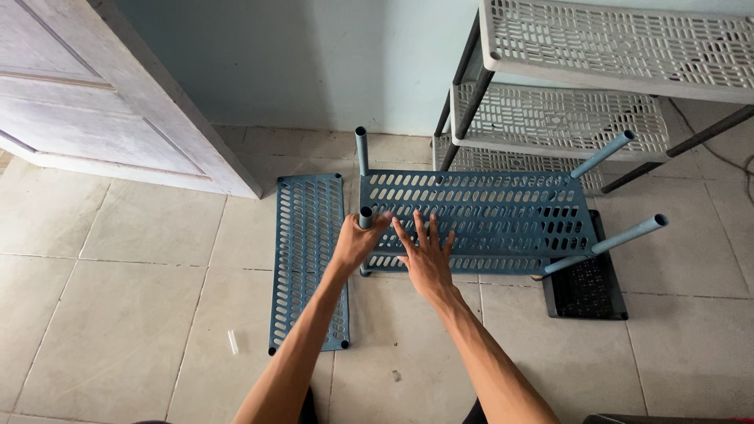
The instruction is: The person sits on the floor and takes apart a small blue metal storage rack, pulling the plastic leg tubes off the perforated shelf panels and stacking the loose tubes beside them. They then fit the tubes back onto the shelf panels, rebuilding the rack frame while a black tray sits nearby.
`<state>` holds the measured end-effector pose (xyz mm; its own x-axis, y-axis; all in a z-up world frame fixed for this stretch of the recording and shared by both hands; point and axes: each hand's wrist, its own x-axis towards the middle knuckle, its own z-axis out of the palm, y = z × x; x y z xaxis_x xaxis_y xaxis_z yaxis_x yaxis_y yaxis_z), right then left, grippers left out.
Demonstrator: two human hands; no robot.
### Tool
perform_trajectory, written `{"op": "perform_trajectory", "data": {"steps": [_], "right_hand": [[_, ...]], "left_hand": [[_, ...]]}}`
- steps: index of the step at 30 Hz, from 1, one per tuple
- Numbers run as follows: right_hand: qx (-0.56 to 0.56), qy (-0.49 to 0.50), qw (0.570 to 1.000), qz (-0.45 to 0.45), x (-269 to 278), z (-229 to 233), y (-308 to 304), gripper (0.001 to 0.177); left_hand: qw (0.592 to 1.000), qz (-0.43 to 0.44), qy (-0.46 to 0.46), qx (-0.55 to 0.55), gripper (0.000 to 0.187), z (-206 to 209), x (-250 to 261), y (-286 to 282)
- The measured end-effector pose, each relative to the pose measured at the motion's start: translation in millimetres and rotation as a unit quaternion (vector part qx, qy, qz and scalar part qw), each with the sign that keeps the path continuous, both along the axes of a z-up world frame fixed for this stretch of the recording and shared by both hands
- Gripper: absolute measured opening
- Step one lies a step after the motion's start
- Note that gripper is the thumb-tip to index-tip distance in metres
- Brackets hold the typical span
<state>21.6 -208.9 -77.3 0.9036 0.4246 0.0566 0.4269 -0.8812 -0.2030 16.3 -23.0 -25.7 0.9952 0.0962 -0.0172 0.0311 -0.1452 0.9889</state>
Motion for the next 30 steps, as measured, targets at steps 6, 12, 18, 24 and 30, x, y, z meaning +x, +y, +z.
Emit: {"op": "perform_trajectory", "data": {"steps": [6, 12, 18, 24, 30], "right_hand": [[0.003, 0.007, 1.0, -0.003, -1.3, 4.2, -0.7, 0.091], [0.001, 0.004, 1.0, 0.004, -1.8, 3.8, -1.0, 0.092], [-0.005, -0.001, 1.0, -0.004, -3.2, 3.0, -1.1, 0.091], [-0.001, 0.006, 1.0, -0.002, -1.8, 6.7, -0.1, 0.091], [-0.002, 0.063, 0.998, 0.0, -4.4, 27.0, -1.6, 0.093]], "left_hand": [[0.977, -0.2, -0.042, 0.057, 0.038, 4.0, 15.0, 28.2], [0.993, -0.078, 0.059, 0.063, 0.053, -3.1, 11.7, 13.6], [0.999, 0.008, 0.03, 0.021, 0.052, 4.6, 2.1, 6.2], [0.999, 0.025, 0.002, 0.023, 0.055, 5.6, 1.8, 6.1], [0.957, -0.007, -0.019, -0.289, 0.018, 8.8, 1.8, 18.6]]}}
